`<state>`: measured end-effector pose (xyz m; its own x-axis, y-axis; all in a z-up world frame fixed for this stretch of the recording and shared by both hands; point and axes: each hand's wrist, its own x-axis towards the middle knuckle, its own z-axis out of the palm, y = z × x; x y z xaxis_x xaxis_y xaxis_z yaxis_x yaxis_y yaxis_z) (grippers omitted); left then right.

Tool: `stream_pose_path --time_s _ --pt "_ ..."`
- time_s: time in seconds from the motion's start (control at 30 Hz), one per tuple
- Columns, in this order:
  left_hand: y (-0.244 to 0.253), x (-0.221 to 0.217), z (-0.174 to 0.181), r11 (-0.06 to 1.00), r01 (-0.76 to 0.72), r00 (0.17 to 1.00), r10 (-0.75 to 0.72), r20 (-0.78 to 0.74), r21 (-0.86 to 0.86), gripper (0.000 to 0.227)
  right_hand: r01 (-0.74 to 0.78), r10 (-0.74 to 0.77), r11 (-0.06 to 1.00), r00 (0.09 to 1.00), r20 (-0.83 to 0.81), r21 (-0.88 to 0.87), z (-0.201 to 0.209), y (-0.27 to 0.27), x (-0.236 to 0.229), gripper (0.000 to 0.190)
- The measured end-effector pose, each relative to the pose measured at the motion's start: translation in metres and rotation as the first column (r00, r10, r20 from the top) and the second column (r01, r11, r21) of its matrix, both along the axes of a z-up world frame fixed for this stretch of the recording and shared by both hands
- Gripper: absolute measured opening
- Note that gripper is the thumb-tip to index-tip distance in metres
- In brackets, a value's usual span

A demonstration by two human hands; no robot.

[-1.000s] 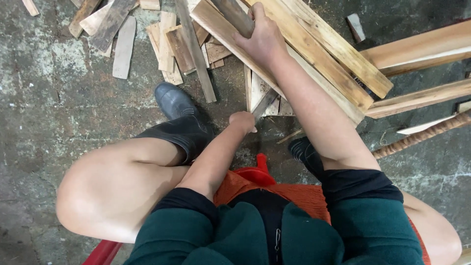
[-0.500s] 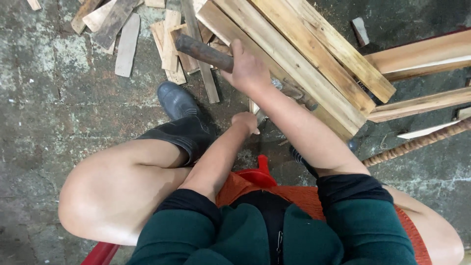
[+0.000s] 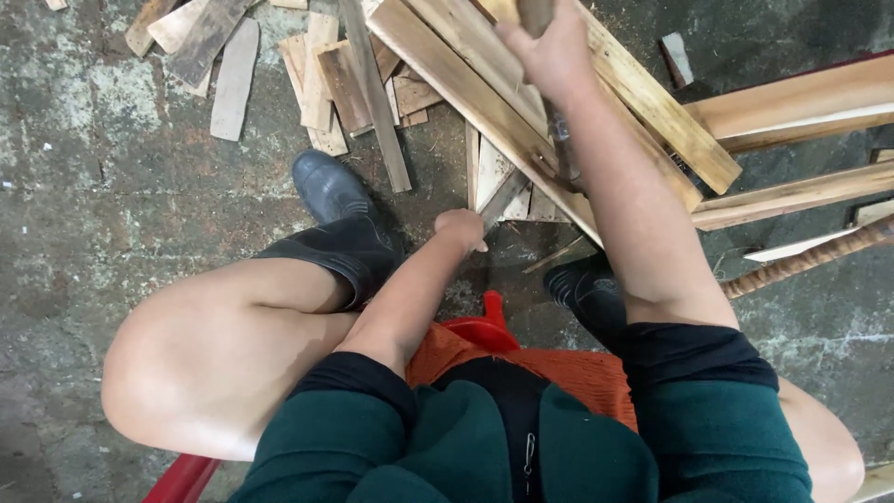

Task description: The person aligns several wooden planks on the floor and secures them together by hammering nails into the wood. They use a hammer to drive the nails and adjust the planks as needed.

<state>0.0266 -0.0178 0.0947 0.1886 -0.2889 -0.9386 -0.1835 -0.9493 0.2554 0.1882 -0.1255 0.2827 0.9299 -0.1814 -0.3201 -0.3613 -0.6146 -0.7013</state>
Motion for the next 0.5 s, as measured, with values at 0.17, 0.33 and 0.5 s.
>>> stream_pose_path --time_s 0.17,0.33,0.5 --pt "0.002 -0.006 -0.017 0.997 0.023 0.997 -0.017 0.072 -0.078 0.064 -0.268 0.249 0.953 0.958 -0.139 -0.141 0.006 0.045 -0.026 0.038" --pt "0.006 -0.002 -0.004 0.994 0.045 0.998 -0.039 0.056 -0.099 0.062 -0.344 0.323 0.929 0.934 -0.151 -0.138 0.017 0.063 -0.041 0.04" --pt "0.005 -0.002 -0.003 0.992 0.081 0.994 -0.073 0.079 -0.092 0.065 -0.295 0.315 0.935 0.946 0.079 -0.197 -0.027 0.026 -0.025 0.038"
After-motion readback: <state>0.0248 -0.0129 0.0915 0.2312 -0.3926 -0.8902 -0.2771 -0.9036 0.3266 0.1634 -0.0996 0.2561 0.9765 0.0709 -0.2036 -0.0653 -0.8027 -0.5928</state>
